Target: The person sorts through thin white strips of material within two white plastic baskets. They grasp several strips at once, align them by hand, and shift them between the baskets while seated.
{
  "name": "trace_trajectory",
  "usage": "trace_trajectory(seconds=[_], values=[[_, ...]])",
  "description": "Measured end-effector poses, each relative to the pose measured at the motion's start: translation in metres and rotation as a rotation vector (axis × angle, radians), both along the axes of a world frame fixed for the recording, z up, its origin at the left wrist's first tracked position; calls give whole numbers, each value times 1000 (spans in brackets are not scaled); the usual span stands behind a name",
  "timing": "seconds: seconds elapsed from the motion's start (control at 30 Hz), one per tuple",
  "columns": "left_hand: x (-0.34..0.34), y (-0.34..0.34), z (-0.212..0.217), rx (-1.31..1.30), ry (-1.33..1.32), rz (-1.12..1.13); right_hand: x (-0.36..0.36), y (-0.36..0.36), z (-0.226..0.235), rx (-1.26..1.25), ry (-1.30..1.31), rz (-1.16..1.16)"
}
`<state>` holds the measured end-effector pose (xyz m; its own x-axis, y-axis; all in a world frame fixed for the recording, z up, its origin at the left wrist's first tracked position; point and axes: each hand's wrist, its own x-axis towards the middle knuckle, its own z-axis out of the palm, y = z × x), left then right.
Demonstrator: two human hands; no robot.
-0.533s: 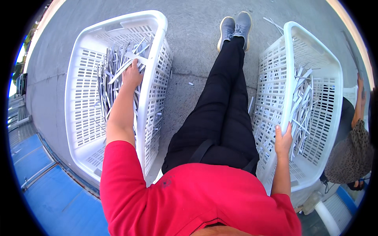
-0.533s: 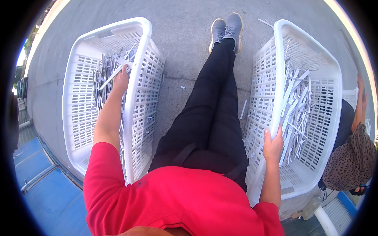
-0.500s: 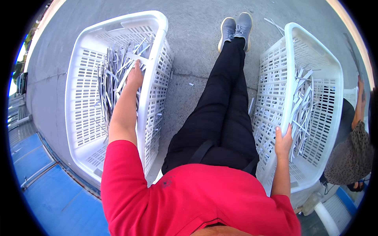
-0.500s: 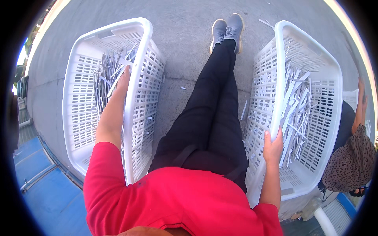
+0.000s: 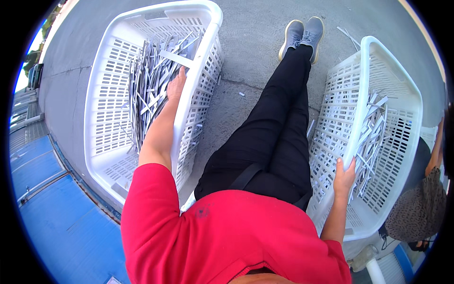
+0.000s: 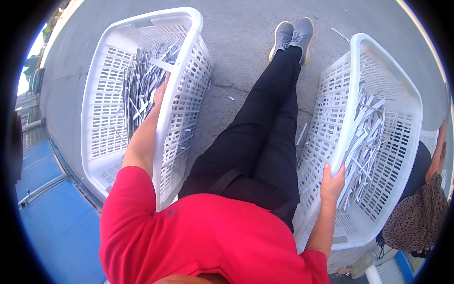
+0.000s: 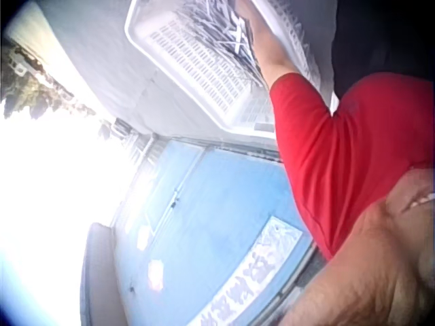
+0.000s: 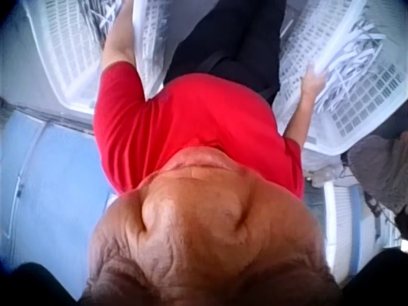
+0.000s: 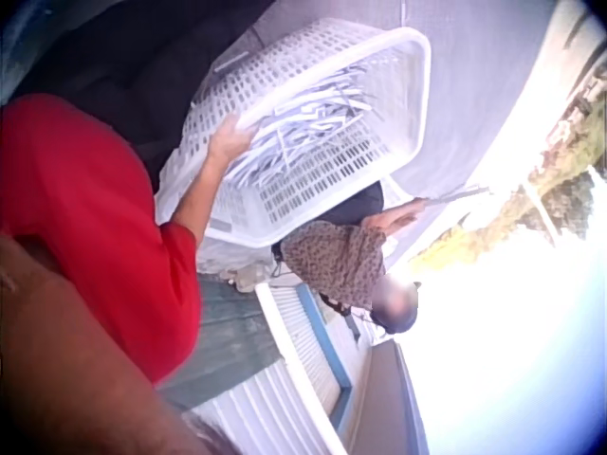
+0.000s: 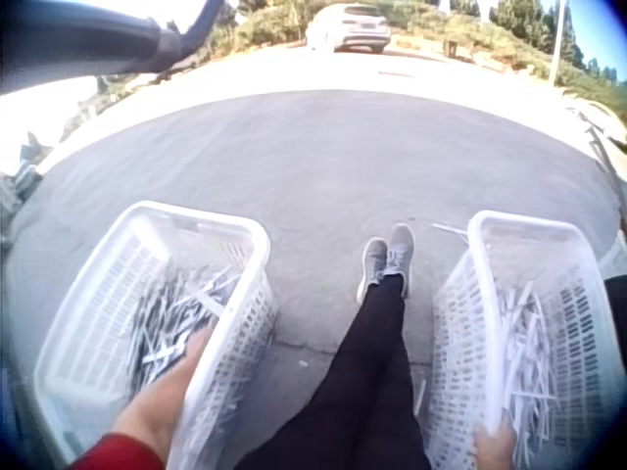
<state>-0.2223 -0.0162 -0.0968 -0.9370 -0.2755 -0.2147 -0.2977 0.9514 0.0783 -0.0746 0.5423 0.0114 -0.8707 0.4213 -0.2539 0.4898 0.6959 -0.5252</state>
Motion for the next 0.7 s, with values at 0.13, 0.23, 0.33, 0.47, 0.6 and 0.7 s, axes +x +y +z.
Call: trace_trajectory(seconds=[0.13, 0.23, 0.33, 0.47, 0.6, 0.7], values=[[31, 3, 37, 15, 280, 141, 0, -3, 4, -15, 26, 29], [63, -21, 80, 140, 567, 207, 2, 6, -5, -28, 63, 57], [86, -27, 160, 265, 662, 378, 6, 12, -16, -15, 69, 63], [110, -54, 252, 235, 894, 325, 8, 13, -15, -36, 94, 67], [140, -53, 323, 123, 989, 323, 5, 17, -22, -57, 115, 87], [152, -54, 340, 67, 1063, 297, 5, 18, -23, -57, 100, 75]])
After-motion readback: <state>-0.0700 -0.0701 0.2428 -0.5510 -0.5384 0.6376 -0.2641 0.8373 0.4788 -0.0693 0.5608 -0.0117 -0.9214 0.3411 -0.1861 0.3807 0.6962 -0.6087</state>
